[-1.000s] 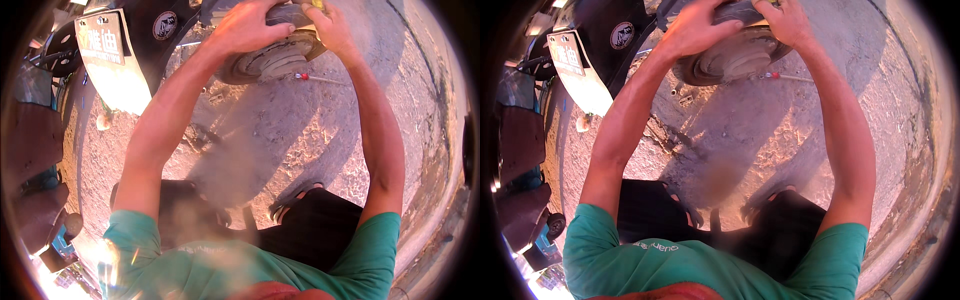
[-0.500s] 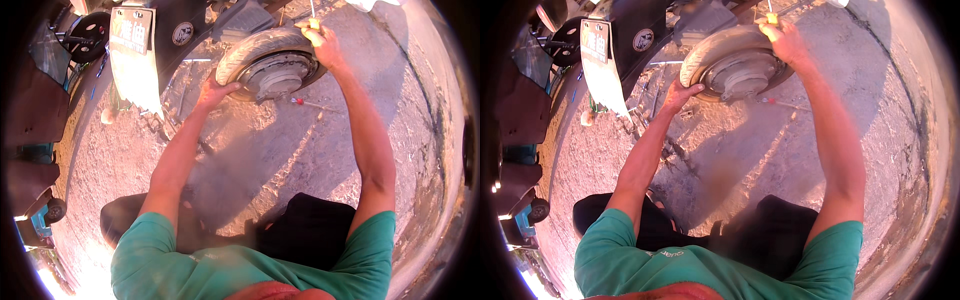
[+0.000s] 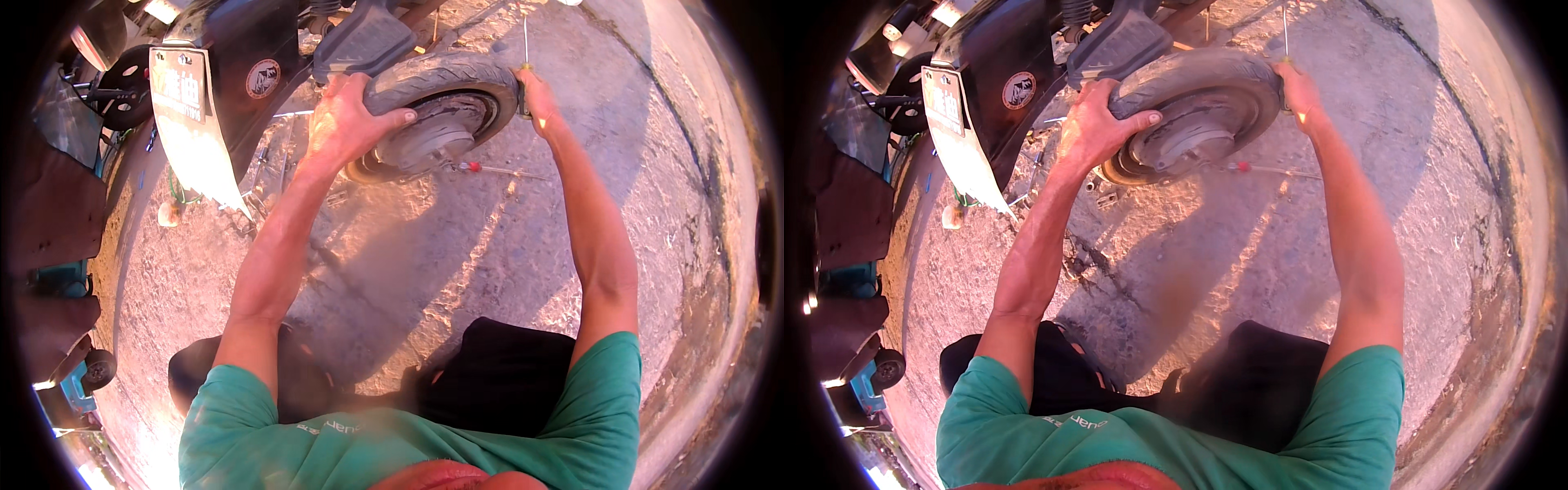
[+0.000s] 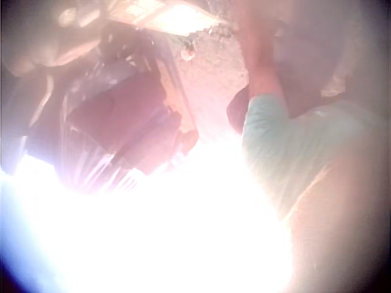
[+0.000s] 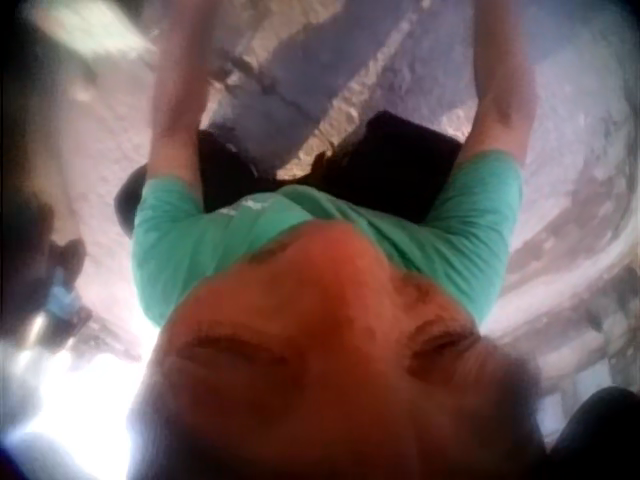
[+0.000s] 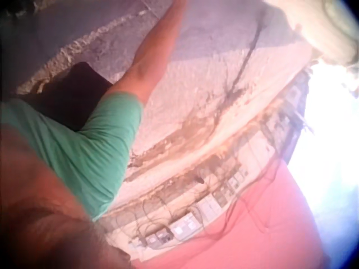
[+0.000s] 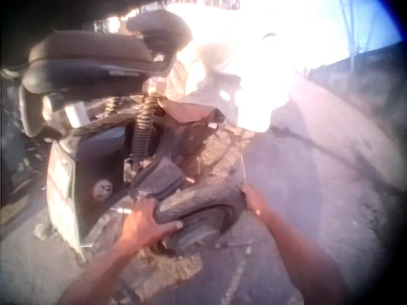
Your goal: The person uses tools to pry the tire off the rim of a scooter wheel and then uses a screwdriver to work around the tire bead.
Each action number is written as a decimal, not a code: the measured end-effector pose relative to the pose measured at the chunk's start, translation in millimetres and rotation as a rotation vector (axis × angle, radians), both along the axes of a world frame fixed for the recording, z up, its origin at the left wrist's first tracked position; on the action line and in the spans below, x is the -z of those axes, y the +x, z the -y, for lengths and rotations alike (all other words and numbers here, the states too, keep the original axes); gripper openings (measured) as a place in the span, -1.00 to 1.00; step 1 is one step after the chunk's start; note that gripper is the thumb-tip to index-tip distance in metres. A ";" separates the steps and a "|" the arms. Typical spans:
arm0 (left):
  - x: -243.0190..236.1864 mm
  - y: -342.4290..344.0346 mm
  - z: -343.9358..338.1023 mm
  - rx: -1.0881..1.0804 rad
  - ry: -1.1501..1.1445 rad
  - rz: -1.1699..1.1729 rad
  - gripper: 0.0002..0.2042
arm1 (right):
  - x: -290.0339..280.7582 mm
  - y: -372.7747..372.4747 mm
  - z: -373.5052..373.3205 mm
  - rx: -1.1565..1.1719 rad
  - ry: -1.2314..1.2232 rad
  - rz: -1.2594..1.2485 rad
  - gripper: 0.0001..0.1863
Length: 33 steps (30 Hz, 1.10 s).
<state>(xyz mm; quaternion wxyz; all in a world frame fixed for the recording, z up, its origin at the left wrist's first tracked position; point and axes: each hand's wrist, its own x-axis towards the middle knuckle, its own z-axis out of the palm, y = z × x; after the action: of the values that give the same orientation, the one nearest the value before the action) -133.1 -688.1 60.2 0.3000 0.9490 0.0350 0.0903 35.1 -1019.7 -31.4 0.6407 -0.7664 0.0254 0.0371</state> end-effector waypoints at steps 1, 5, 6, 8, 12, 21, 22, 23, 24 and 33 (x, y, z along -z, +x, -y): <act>7.1 -0.3 -1.3 -0.011 -0.071 0.017 -0.18 | -2.3 0.5 -1.2 -0.023 0.022 0.005 -0.51; 18.1 -5.3 -9.0 -0.010 -0.148 0.038 -0.14 | -25.8 -12.1 -12.7 -0.051 -0.184 0.072 -0.52; 16.6 -6.6 -11.5 -0.011 -0.144 0.013 -0.13 | -37.9 -18.8 -20.8 -0.131 -0.204 0.165 -0.51; 10.3 -8.2 -14.7 -0.013 -0.140 -0.033 -0.12 | -67.9 -35.1 -41.3 -0.284 -0.319 0.316 -0.48; 17.0 -3.6 -17.8 -0.010 -0.155 0.021 -0.10 | -103.0 -53.9 -68.7 -0.462 -0.521 0.451 -0.44; 6.1 -2.7 -24.2 0.046 -0.188 -0.056 -0.09 | -91.9 -50.3 -73.7 -0.392 -0.477 0.509 -0.45; 4.7 -1.7 -24.1 0.058 -0.179 -0.067 -0.08 | -90.9 -49.9 -72.3 -0.371 -0.488 0.512 -0.45; 3.4 -0.7 -23.2 0.072 -0.171 -0.077 -0.07 | -90.6 -49.9 -69.4 -0.323 -0.527 0.486 -0.46; 3.9 -2.0 -23.3 0.064 -0.155 -0.074 -0.06 | -89.1 -52.5 -69.3 -0.277 -0.563 0.455 -0.47; 34.2 -6.7 -46.9 0.234 -0.429 -0.013 -0.12 | -92.8 -91.0 -48.0 -0.251 -0.595 0.764 -0.55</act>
<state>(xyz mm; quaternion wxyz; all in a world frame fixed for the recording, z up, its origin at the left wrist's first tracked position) -139.8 -641.2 26.0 0.5029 0.8617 -0.0549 0.0394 -55.8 -971.7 61.4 0.3484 -0.8720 -0.2942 -0.1782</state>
